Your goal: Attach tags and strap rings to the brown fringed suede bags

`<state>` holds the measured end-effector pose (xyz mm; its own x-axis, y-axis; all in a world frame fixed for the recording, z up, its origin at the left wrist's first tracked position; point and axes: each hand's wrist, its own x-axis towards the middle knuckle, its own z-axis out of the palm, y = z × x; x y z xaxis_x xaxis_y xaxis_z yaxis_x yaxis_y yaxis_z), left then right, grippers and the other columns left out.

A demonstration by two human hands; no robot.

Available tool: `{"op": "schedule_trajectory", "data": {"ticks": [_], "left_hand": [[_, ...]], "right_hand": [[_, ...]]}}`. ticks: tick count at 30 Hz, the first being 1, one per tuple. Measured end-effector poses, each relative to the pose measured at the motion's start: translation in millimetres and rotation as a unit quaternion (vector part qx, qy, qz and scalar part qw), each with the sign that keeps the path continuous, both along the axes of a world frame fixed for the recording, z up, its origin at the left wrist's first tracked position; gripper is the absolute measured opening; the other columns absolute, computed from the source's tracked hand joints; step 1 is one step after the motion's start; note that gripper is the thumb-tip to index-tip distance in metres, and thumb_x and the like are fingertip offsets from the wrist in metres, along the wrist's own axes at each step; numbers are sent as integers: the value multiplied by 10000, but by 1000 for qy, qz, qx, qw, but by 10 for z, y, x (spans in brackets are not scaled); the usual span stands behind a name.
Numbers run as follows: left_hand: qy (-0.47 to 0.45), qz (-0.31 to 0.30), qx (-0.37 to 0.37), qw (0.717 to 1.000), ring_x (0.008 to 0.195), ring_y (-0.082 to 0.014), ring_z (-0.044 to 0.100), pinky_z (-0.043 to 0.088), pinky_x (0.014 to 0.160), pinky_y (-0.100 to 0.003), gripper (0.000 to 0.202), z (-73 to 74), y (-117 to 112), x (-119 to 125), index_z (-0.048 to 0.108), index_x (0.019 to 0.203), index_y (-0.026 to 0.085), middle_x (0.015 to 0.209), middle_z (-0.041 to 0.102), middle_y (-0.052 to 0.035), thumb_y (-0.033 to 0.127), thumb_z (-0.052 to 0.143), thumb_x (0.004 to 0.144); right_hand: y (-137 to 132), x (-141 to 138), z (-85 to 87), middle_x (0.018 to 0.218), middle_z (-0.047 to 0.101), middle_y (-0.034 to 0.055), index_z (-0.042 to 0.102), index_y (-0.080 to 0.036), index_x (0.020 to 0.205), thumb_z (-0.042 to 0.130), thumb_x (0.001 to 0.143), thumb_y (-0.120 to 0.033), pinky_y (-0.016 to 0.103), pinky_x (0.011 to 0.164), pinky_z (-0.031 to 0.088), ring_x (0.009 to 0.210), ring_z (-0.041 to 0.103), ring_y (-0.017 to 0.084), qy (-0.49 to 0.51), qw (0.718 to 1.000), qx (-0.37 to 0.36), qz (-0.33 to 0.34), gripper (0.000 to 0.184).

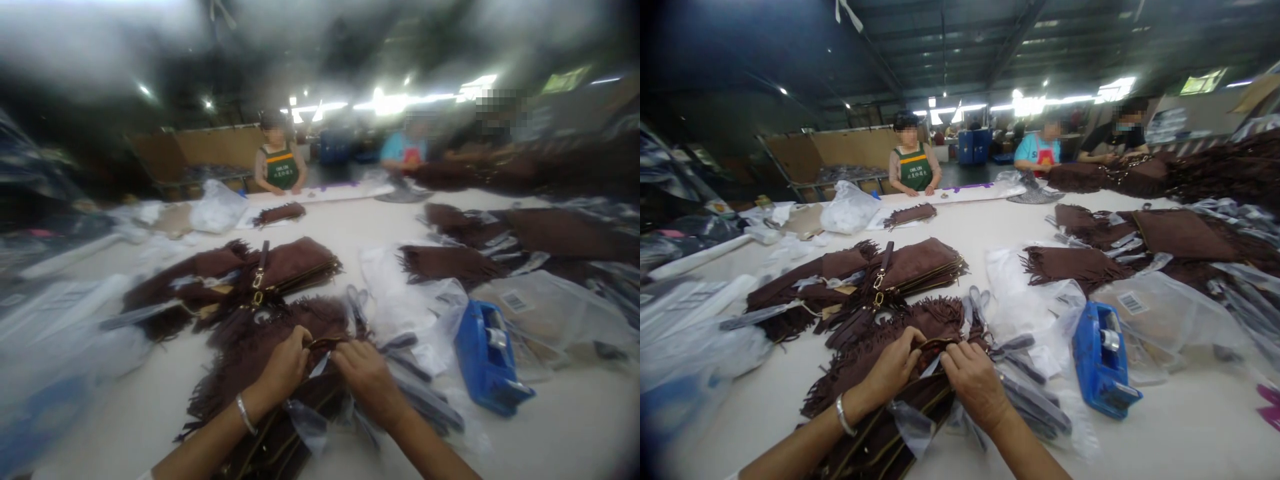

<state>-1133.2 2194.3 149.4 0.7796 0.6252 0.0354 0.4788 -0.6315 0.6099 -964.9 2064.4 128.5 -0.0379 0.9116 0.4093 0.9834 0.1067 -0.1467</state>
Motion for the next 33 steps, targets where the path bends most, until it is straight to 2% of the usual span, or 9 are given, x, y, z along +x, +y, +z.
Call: {"op": "schedule_trajectory", "data": {"ticks": [3,6,10,13,15,19,24,28,33], "left_hand": [[-9,-47,49,998,933,-156,646,490,791,-264,256,77,-45,12,482,1043,227,1255,588,-51,52,383,886],[62,-132,140,979,995,-181,644,509,819,-289,227,199,-37,38,554,977,233,1430,482,-25,85,394,913],[153,-97,194,964,1034,-235,643,533,866,-366,297,248,-33,109,570,1123,211,1460,451,-103,92,401,909],[158,-60,191,967,1102,-282,602,533,890,-398,280,163,-85,171,526,1180,181,1449,428,-152,287,514,921],[156,-61,185,968,1083,-283,593,535,871,-380,366,91,-102,202,514,1160,186,1345,495,-134,386,617,871],[166,-88,172,967,827,-201,636,535,718,-303,154,1,-34,224,527,1046,218,1089,582,-40,189,548,897],[145,-104,205,962,796,-162,651,526,673,-277,291,4,22,218,530,1048,212,1371,486,-47,15,414,868],[119,-139,219,958,911,-187,653,540,777,-293,174,11,1,203,576,980,224,1365,500,-32,114,459,914],[121,-129,224,958,895,-213,665,565,760,-346,223,-20,-20,132,603,1046,235,1440,454,-63,154,440,918]], "right_hand": [[-123,-23,-4,967,629,45,616,-201,1035,563,940,-187,354,800,363,912,505,216,-2,999,-53,0,110],[-186,-7,-18,997,623,39,617,-205,1012,571,928,-168,353,807,360,926,501,215,20,996,-84,-18,103],[-170,-2,-78,978,619,38,622,-213,967,546,911,-124,347,776,357,901,506,209,43,994,-102,-16,129],[-116,-11,-118,979,623,52,617,-202,1036,507,898,-88,324,762,369,883,539,191,69,992,-97,-41,210],[-64,-17,-108,1011,628,58,592,-200,1130,488,899,-86,318,746,379,863,566,190,77,989,-106,-68,278],[60,-40,-19,1000,642,44,605,-226,1056,451,924,-122,321,662,370,788,618,204,78,976,-155,-130,228],[112,-46,15,964,644,37,598,-218,979,449,926,-133,295,609,357,786,653,193,98,967,-172,-161,179],[72,-15,-11,1016,634,20,602,-247,1026,479,923,-164,273,614,379,828,662,173,128,965,-171,-150,181],[96,-41,23,1025,647,32,628,-249,1028,463,936,-166,254,617,394,845,667,171,121,965,-166,-162,206]]}}
